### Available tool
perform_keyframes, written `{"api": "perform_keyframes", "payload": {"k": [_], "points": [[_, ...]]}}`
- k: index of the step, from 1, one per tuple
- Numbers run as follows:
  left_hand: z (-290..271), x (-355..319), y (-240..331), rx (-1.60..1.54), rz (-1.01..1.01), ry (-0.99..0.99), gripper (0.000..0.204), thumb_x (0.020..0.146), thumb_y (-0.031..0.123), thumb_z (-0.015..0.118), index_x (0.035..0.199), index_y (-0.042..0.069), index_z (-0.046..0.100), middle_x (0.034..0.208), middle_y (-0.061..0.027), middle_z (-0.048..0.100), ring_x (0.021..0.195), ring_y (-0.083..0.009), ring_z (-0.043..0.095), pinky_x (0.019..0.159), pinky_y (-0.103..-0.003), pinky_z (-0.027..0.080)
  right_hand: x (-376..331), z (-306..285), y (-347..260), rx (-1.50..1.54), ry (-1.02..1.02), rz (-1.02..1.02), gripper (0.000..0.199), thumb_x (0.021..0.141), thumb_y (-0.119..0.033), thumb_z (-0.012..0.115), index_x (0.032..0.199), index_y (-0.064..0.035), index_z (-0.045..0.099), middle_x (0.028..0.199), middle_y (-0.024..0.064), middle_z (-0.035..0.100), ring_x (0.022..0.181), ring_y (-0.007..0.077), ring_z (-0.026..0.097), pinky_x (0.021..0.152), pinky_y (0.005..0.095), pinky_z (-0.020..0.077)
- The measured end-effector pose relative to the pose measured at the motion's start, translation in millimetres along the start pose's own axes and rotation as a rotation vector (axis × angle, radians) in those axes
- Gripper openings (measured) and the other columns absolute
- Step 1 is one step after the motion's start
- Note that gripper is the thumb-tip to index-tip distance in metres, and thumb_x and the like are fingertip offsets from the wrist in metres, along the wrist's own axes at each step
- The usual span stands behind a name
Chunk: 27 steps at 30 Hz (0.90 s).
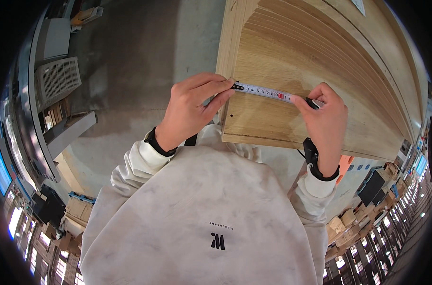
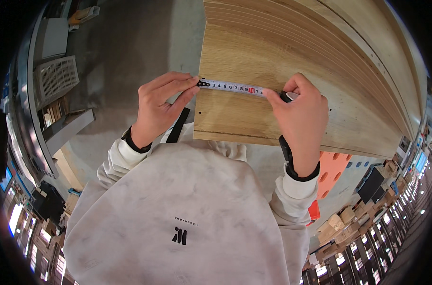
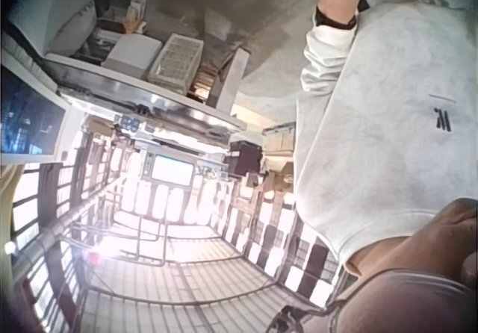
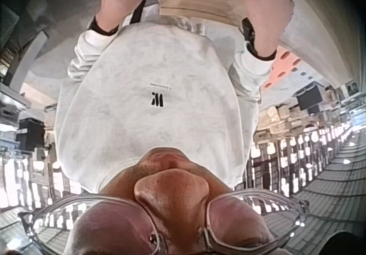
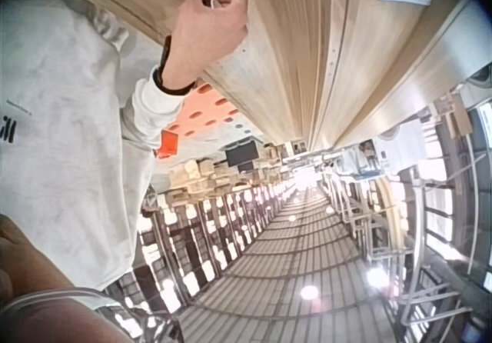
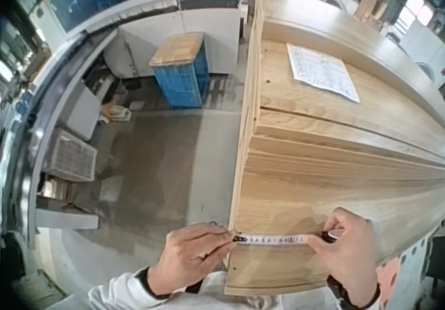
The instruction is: Measure wooden furniture panels with a tape measure and use a CNC drill console.
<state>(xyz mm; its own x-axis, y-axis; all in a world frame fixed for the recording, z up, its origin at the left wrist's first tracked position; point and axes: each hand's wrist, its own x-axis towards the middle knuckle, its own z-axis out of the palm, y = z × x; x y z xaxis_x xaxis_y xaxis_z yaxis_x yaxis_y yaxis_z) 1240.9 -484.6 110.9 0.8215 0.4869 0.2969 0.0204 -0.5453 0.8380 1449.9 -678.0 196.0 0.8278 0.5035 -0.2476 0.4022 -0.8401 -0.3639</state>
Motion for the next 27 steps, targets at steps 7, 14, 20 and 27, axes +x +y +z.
{"api": "perform_keyframes", "payload": {"k": [7, 14, 20, 27], "points": [[-0.2, 0.1, -0.1, 0.005, 0.011, 0.002, 0.021, 0.089, -0.001, 0.09, 0.11, 0.0, 0.086, 0.103, -0.0133, 0.083, 0.083, -0.0259, 0.08, 0.072, -0.033, 0.063, 0.0, -3.1, -4.5, 0.005, -0.033, 0.047, 0.043, 0.081, -0.027, 0.098, 0.086, -0.0052, 0.062, 0.07, 0.0102, 0.064, 0.061, 0.0285, 0.061, 0.061, 0.0418, 0.0482], [-1.1, 0.2, 0.6, 0.009, -0.01, -0.014, 0.021, 0.09, -0.001, 0.089, 0.111, 0.001, 0.086, 0.104, -0.0126, 0.083, 0.085, -0.0259, 0.08, 0.073, -0.034, 0.064, -2.3, -4.0, -3.7, 0.019, -0.017, -0.005, 0.043, 0.081, -0.024, 0.099, 0.083, -0.0038, 0.06, 0.068, 0.011, 0.062, 0.06, 0.0276, 0.058, 0.06, 0.041, 0.046], [-0.7, 1.0, 1.8, 0.03, 0.013, -0.014, 0.023, 0.089, -0.001, 0.09, 0.111, 0.002, 0.086, 0.105, -0.0123, 0.082, 0.085, -0.0258, 0.08, 0.071, -0.034, 0.064, -1.7, -3.8, -3.4, 0.019, -0.017, 0.011, 0.045, 0.081, -0.024, 0.099, 0.082, -0.0031, 0.06, 0.066, 0.011, 0.06, 0.058, 0.0262, 0.055, 0.059, 0.0408, 0.0447], [1.9, 1.2, 1.0, 0.038, 0.067, 0.019, 0.019, 0.091, 0.002, 0.088, 0.11, 0.0, 0.084, 0.1, -0.0109, 0.08, 0.082, -0.0271, 0.076, 0.067, -0.038, 0.062, -0.4, -1.9, 0.4, 0.03, -0.014, -0.003, 0.045, 0.08, -0.024, 0.1, 0.082, -0.0022, 0.061, 0.065, 0.0104, 0.058, 0.057, 0.0246, 0.052, 0.058, 0.0396, 0.0431]]}}
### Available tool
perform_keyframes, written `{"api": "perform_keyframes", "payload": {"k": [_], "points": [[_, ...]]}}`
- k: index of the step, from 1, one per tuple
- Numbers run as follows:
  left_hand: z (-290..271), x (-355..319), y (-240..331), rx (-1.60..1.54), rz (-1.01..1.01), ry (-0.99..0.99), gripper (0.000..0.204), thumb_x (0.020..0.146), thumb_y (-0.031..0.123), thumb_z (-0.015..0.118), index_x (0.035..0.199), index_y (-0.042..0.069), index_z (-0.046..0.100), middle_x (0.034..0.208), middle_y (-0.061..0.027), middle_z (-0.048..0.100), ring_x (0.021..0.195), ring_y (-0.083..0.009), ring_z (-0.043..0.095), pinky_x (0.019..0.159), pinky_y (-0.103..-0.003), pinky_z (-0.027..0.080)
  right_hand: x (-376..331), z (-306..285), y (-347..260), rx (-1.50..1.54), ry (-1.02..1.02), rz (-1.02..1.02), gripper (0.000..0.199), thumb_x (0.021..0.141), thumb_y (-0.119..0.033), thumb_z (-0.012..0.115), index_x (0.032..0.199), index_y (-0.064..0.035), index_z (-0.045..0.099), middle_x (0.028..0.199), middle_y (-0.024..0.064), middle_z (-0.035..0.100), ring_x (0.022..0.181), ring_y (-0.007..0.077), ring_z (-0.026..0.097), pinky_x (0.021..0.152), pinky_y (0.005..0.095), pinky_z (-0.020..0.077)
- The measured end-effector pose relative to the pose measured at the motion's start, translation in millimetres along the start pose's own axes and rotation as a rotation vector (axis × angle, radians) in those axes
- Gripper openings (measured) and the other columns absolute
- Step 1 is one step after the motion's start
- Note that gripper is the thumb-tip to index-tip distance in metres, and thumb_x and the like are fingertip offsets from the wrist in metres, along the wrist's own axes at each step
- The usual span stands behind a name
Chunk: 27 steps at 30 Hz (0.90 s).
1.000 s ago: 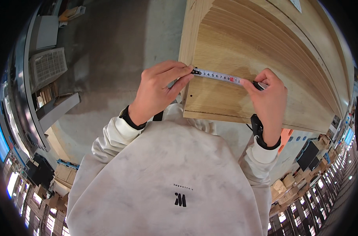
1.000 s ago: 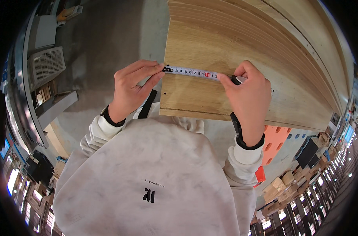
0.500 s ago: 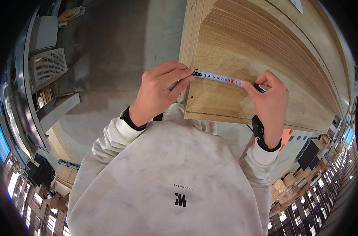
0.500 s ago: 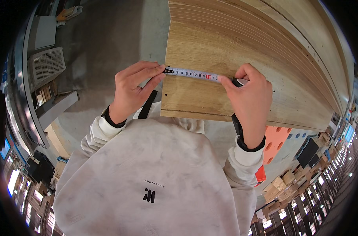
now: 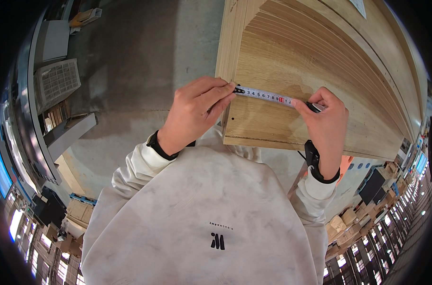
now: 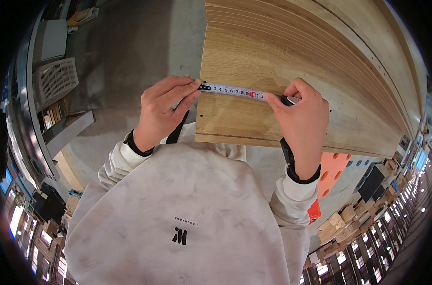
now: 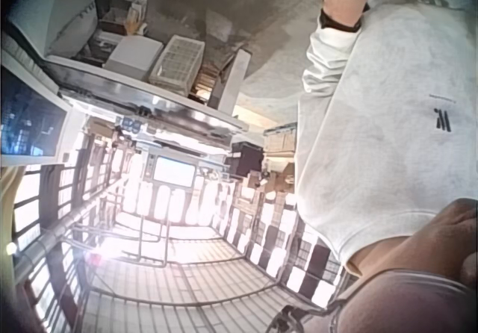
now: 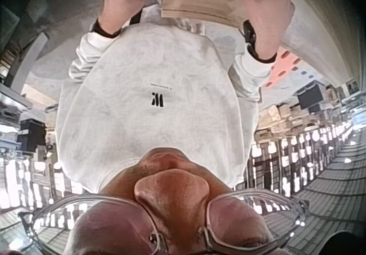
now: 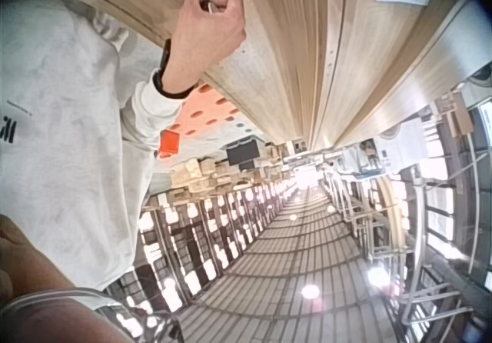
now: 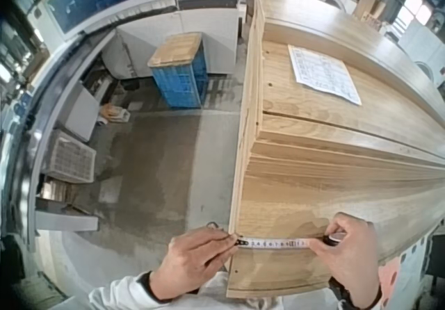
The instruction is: Measure wooden furniture panels with a tape measure and use a CNC drill console.
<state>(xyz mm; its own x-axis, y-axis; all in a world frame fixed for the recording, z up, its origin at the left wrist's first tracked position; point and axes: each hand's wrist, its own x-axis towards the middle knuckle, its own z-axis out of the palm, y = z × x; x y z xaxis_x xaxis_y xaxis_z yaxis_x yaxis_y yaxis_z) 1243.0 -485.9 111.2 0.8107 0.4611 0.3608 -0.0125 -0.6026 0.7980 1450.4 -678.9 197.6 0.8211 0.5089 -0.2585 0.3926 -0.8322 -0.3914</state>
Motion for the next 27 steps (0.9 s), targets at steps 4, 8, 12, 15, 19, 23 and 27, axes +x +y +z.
{"api": "perform_keyframes", "payload": {"k": [4, 8, 12, 15, 19, 23, 27], "points": [[-0.6, -1.1, -0.2, 0.02, 0.005, -0.005, 0.022, 0.089, 0.0, 0.089, 0.11, 0.001, 0.084, 0.103, -0.0118, 0.081, 0.085, -0.0276, 0.078, 0.07, -0.037, 0.063, 1.0, -1.5, 0.1, 0.005, -0.003, -0.016, 0.046, 0.08, -0.023, 0.1, 0.081, -0.0015, 0.06, 0.064, 0.0096, 0.055, 0.057, 0.0227, 0.05, 0.057, 0.0386, 0.042], [-0.2, -3.2, -0.7, 0.026, 0.006, -0.003, 0.024, 0.087, -0.001, 0.09, 0.11, 0.001, 0.084, 0.104, -0.0128, 0.081, 0.087, -0.0281, 0.08, 0.071, -0.037, 0.064, 1.7, -2.4, -2.8, 0.029, -0.033, 0.033, 0.046, 0.08, -0.022, 0.1, 0.081, -0.0009, 0.059, 0.063, 0.0092, 0.054, 0.057, 0.0214, 0.047, 0.057, 0.0382, 0.0408], [-1.3, -2.2, -0.4, 0.022, 0.015, -0.005, 0.024, 0.087, -0.001, 0.09, 0.11, 0.001, 0.084, 0.104, -0.0129, 0.081, 0.088, -0.0284, 0.079, 0.072, -0.037, 0.064, 2.0, -2.1, -1.8, 0.01, -0.026, 0.032, 0.046, 0.08, -0.021, 0.1, 0.081, -0.0007, 0.059, 0.063, 0.0091, 0.053, 0.057, 0.0211, 0.046, 0.057, 0.0379, 0.0409], [-2.5, -1.5, 0.0, 0.024, -0.006, -0.032, 0.024, 0.087, -0.002, 0.09, 0.11, 0.001, 0.084, 0.104, -0.0128, 0.081, 0.088, -0.0288, 0.079, 0.072, -0.038, 0.064, 1.5, -1.0, -0.7, 0.036, -0.015, 0.019, 0.046, 0.08, -0.021, 0.1, 0.081, -0.0006, 0.059, 0.063, 0.0093, 0.053, 0.058, 0.0209, 0.045, 0.057, 0.0377, 0.0411], [-0.2, 0.1, -1.6, 0.009, 0.014, -0.008, 0.021, 0.089, 0.001, 0.089, 0.109, 0.0, 0.084, 0.102, -0.012, 0.08, 0.085, -0.0291, 0.078, 0.071, -0.039, 0.064, 2.2, -2.4, -3.4, 0.036, -0.02, 0.048, 0.045, 0.08, -0.02, 0.1, 0.081, -0.0006, 0.06, 0.064, 0.0099, 0.054, 0.058, 0.0209, 0.046, 0.058, 0.0379, 0.0412], [1.1, 2.4, -0.4, 0.002, 0.04, 0.005, 0.019, 0.09, 0.003, 0.088, 0.108, -0.001, 0.083, 0.099, -0.0112, 0.08, 0.083, -0.0293, 0.076, 0.069, -0.04, 0.063, 1.3, -2.8, 0.9, 0.021, -0.003, 0.031, 0.045, 0.08, -0.021, 0.1, 0.081, -0.0006, 0.06, 0.064, 0.0096, 0.055, 0.058, 0.0212, 0.047, 0.058, 0.0382, 0.0415], [-2.5, -1.2, -2.4, -0.002, 0.026, -0.022, 0.022, 0.088, -0.001, 0.089, 0.109, 0.0, 0.084, 0.104, -0.0134, 0.081, 0.087, -0.0293, 0.079, 0.072, -0.038, 0.064, -1.6, -1.0, -5.5, 0.025, -0.003, 0.04, 0.047, 0.083, -0.018, 0.099, 0.08, 0.0, 0.057, 0.066, 0.0037, 0.053, 0.062, 0.0139, 0.042, 0.058, 0.0336, 0.0367]]}}
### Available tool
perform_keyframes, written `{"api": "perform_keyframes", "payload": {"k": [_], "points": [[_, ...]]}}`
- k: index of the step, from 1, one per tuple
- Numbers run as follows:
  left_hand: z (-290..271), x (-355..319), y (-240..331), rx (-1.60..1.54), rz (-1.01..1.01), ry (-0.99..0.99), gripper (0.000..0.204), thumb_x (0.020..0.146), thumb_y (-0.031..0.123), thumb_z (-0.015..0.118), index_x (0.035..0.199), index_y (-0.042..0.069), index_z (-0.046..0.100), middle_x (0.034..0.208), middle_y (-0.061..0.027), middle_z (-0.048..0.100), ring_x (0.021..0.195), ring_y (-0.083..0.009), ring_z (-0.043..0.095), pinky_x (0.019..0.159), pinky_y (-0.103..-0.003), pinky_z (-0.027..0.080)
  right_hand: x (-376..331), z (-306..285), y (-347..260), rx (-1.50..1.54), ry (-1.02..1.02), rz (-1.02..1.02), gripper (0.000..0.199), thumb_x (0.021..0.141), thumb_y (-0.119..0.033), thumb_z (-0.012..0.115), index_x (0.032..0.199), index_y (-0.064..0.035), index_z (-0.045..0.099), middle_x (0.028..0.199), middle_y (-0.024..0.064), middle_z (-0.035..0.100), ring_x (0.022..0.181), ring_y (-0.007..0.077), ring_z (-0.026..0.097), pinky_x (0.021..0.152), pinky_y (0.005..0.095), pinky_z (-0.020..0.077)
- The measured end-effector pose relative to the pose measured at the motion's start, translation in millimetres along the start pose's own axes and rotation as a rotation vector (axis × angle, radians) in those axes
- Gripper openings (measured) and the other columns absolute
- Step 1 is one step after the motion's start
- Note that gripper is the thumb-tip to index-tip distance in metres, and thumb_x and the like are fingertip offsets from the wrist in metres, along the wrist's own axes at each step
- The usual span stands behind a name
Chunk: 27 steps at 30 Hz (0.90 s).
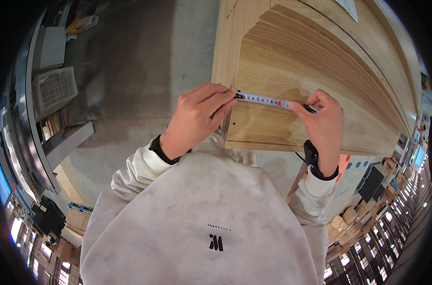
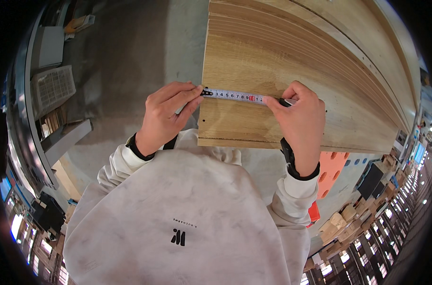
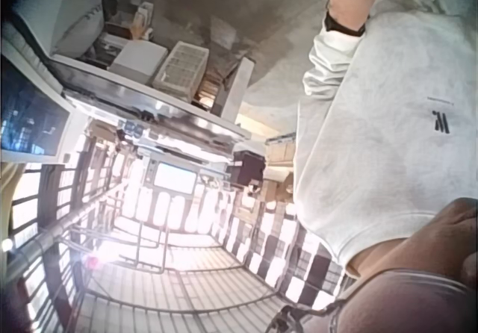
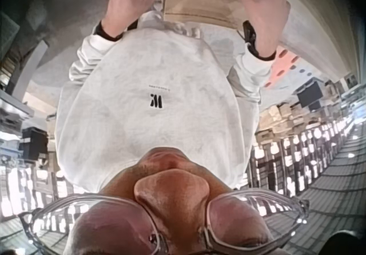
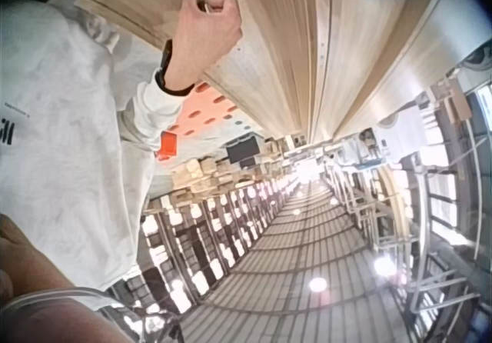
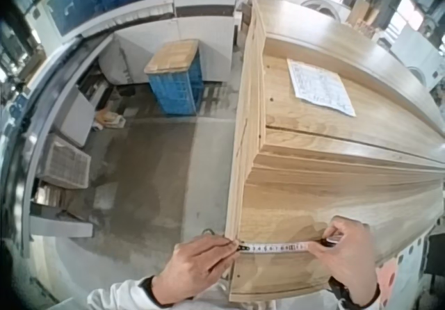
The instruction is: Measure wooden furniture panels with a tape measure and use a CNC drill console.
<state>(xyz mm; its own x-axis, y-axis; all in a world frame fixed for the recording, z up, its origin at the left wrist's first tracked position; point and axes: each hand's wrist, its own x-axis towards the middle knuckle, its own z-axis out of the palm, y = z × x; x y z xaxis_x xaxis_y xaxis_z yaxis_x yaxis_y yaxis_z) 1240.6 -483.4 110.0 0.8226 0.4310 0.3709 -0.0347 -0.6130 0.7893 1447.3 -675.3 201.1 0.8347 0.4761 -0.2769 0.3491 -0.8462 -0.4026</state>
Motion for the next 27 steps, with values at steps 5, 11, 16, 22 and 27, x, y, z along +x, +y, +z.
{"api": "perform_keyframes", "payload": {"k": [5, 11, 16, 22, 27], "points": [[-6, -3, -2, 0.006, -0.002, -0.016, 0.022, 0.088, -0.001, 0.089, 0.109, 0.0, 0.084, 0.104, -0.0134, 0.081, 0.084, -0.029, 0.078, 0.071, -0.038, 0.063, -3, 4, -2, -0.007, -0.002, -0.002, 0.046, 0.083, -0.017, 0.099, 0.08, -0.0001, 0.056, 0.065, 0.004, 0.052, 0.062, 0.0137, 0.042, 0.058, 0.0333, 0.0368], [-5, 3, 1, 0.032, -0.026, -0.048, 0.023, 0.088, 0.001, 0.089, 0.111, 0.001, 0.084, 0.105, -0.0133, 0.081, 0.086, -0.0303, 0.078, 0.074, -0.038, 0.063, -1, 2, 0, 0.012, 0.021, -0.014, 0.042, 0.083, -0.02, 0.098, 0.084, -0.0003, 0.061, 0.068, 0.0094, 0.06, 0.061, 0.022, 0.053, 0.06, 0.0381, 0.0449], [-11, 8, 25, 0.096, -0.077, -0.058, 0.031, 0.087, -0.005, 0.084, 0.118, -0.001, 0.083, 0.111, -0.0191, 0.08, 0.101, -0.0361, 0.077, 0.093, -0.039, 0.061, -29, -9, 12, 0.227, 0.101, -0.196, 0.025, 0.089, -0.021, 0.088, 0.095, -0.0032, 0.071, 0.086, 0.0161, 0.074, 0.08, 0.037, 0.073, 0.072, 0.0486, 0.056], [-7, 9, 122, 0.037, -0.078, -0.064, 0.015, 0.094, -0.007, 0.077, 0.109, -0.005, 0.075, 0.101, -0.0166, 0.073, 0.09, -0.0287, 0.07, 0.084, -0.038, 0.058, -107, -50, 65, 0.352, 0.239, -0.293, 0.017, 0.095, -0.018, 0.08, 0.105, -0.0057, 0.075, 0.089, 0.0157, 0.07, 0.083, 0.0386, 0.069, 0.072, 0.0489, 0.0528], [94, -14, 195, -0.12, -0.037, -0.176, 0.005, 0.102, -0.003, 0.072, 0.107, -0.005, 0.072, 0.102, -0.0118, 0.068, 0.091, -0.0229, 0.065, 0.083, -0.035, 0.055, -171, -78, 203, 0.62, 0.151, -0.235, 0.013, 0.101, -0.017, 0.071, 0.102, -0.0038, 0.073, 0.092, 0.017, 0.069, 0.094, 0.0398, 0.069, 0.081, 0.0514, 0.0535]]}}
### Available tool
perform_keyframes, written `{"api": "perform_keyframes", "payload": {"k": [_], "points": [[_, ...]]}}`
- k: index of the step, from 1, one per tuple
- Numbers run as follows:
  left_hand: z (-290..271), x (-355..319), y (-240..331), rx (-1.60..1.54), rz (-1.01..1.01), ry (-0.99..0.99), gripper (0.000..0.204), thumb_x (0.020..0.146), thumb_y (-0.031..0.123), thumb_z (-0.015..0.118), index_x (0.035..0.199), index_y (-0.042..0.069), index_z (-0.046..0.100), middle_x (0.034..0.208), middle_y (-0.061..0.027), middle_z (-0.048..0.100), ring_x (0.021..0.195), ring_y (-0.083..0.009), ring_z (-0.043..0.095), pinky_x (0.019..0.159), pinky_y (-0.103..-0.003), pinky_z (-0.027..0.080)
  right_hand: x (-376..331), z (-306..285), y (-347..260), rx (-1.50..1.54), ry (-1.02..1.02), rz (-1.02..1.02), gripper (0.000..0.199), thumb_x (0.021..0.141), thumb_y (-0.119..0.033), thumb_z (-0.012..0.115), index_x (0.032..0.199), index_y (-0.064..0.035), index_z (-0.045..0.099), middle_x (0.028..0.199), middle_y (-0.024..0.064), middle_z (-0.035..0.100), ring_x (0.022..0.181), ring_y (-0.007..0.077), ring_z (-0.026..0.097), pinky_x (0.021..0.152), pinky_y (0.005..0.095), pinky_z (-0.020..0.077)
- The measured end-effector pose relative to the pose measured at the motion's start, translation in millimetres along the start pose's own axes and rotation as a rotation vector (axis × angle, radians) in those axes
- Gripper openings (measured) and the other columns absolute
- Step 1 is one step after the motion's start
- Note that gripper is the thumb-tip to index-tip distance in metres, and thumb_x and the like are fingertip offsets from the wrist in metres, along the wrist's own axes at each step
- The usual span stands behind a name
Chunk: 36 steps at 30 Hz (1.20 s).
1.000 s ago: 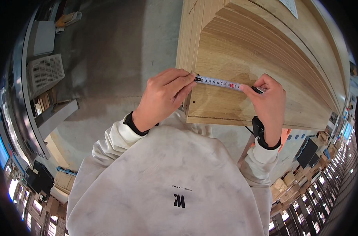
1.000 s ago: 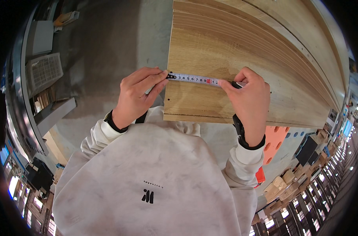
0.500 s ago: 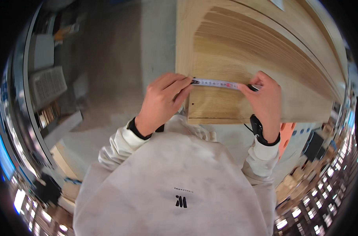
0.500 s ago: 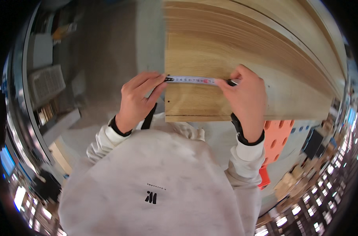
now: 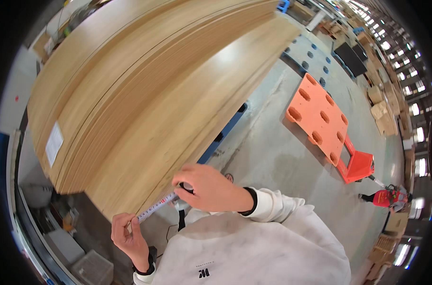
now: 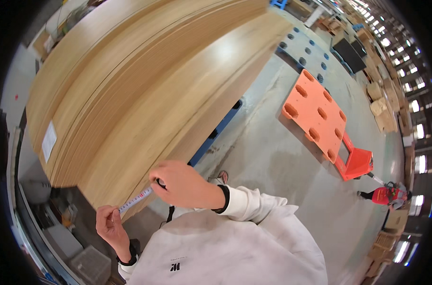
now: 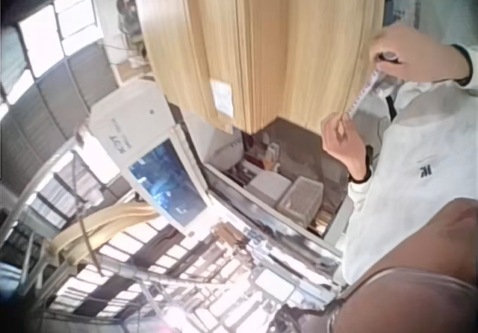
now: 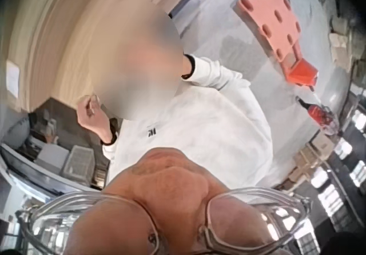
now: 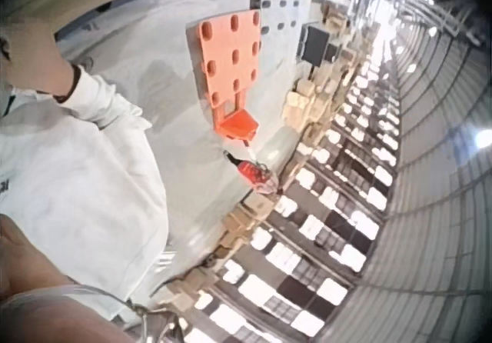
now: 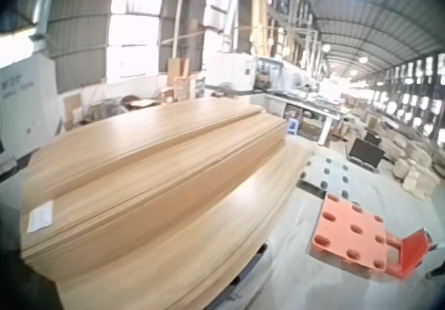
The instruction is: Measure wooden furniture panels with a tape measure and use a CNC drill console.
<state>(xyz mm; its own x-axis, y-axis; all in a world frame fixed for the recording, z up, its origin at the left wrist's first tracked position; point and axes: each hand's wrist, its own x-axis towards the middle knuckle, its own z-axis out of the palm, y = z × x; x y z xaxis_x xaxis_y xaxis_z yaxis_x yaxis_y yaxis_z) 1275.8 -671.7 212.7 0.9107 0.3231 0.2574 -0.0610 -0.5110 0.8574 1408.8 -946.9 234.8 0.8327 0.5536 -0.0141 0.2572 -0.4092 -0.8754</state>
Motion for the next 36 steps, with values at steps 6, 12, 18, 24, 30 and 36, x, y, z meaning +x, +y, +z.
{"api": "perform_keyframes", "payload": {"k": [6, 12, 18, 24, 30, 36], "points": [[161, 43, 75, -0.149, 0.051, -0.142, 0.019, 0.106, -0.002, 0.07, 0.124, -0.001, 0.067, 0.102, -0.0094, 0.063, 0.092, -0.0194, 0.062, 0.086, -0.032, 0.053, -95, -97, 110, 0.147, -0.014, 0.106, 0.017, 0.104, -0.017, 0.067, 0.109, -0.0015, 0.074, 0.101, 0.0189, 0.069, 0.1, 0.043, 0.067, 0.087, 0.0518, 0.0539], [307, 104, 156, -0.12, 0.245, -0.509, 0.026, 0.1, -0.008, 0.073, 0.125, -0.001, 0.069, 0.106, -0.0091, 0.068, 0.093, -0.0195, 0.064, 0.086, -0.032, 0.053, -133, -183, 196, 0.443, -0.034, 0.25, 0.023, 0.107, -0.018, 0.071, 0.121, 0.0005, 0.076, 0.088, 0.0091, 0.071, 0.073, 0.0169, 0.061, 0.068, 0.0349, 0.0495], [451, 159, 207, -0.287, 0.208, -0.509, 0.027, 0.104, -0.004, 0.074, 0.13, -0.002, 0.07, 0.11, -0.009, 0.071, 0.102, -0.0197, 0.07, 0.095, -0.034, 0.058, -112, -291, 264, 0.504, 0.188, 0.175, 0.018, 0.109, -0.011, 0.071, 0.118, 0.0028, 0.078, 0.098, 0.0091, 0.07, 0.085, 0.0124, 0.068, 0.073, 0.031, 0.0537], [621, 208, 240, -0.447, -0.11, -0.845, 0.019, 0.11, 0.007, 0.07, 0.125, -0.002, 0.078, 0.105, -0.0088, 0.074, 0.093, -0.0185, 0.073, 0.088, -0.033, 0.06, -60, -412, 335, 0.776, 0.431, 0.197, 0.018, 0.11, -0.007, 0.069, 0.122, 0.0035, 0.077, 0.103, 0.0088, 0.07, 0.093, 0.0177, 0.073, 0.085, 0.0317, 0.0594], [741, 291, 298, -0.548, -0.14, -0.748, 0.028, 0.118, 0.018, 0.063, 0.107, -0.004, 0.076, 0.089, -0.0064, 0.072, 0.083, -0.0158, 0.07, 0.077, -0.032, 0.056, 2, -553, 371, 0.861, 0.408, 0.253, 0.018, 0.108, -0.006, 0.073, 0.124, 0.0012, 0.073, 0.108, 0.0057, 0.075, 0.103, 0.0125, 0.074, 0.085, 0.0296, 0.0608], [804, 407, 338, -0.303, -0.27, -0.654, 0.042, 0.122, 0.034, 0.055, 0.094, 0.004, 0.064, 0.081, 0.0035, 0.058, 0.065, -0.0071, 0.054, 0.059, -0.026, 0.044, 58, -716, 486, 0.661, 0.31, 0.246, 0.024, 0.1, -0.008, 0.082, 0.122, -0.0002, 0.075, 0.105, 0.0038, 0.075, 0.097, 0.0108, 0.072, 0.085, 0.0283, 0.0602]]}}
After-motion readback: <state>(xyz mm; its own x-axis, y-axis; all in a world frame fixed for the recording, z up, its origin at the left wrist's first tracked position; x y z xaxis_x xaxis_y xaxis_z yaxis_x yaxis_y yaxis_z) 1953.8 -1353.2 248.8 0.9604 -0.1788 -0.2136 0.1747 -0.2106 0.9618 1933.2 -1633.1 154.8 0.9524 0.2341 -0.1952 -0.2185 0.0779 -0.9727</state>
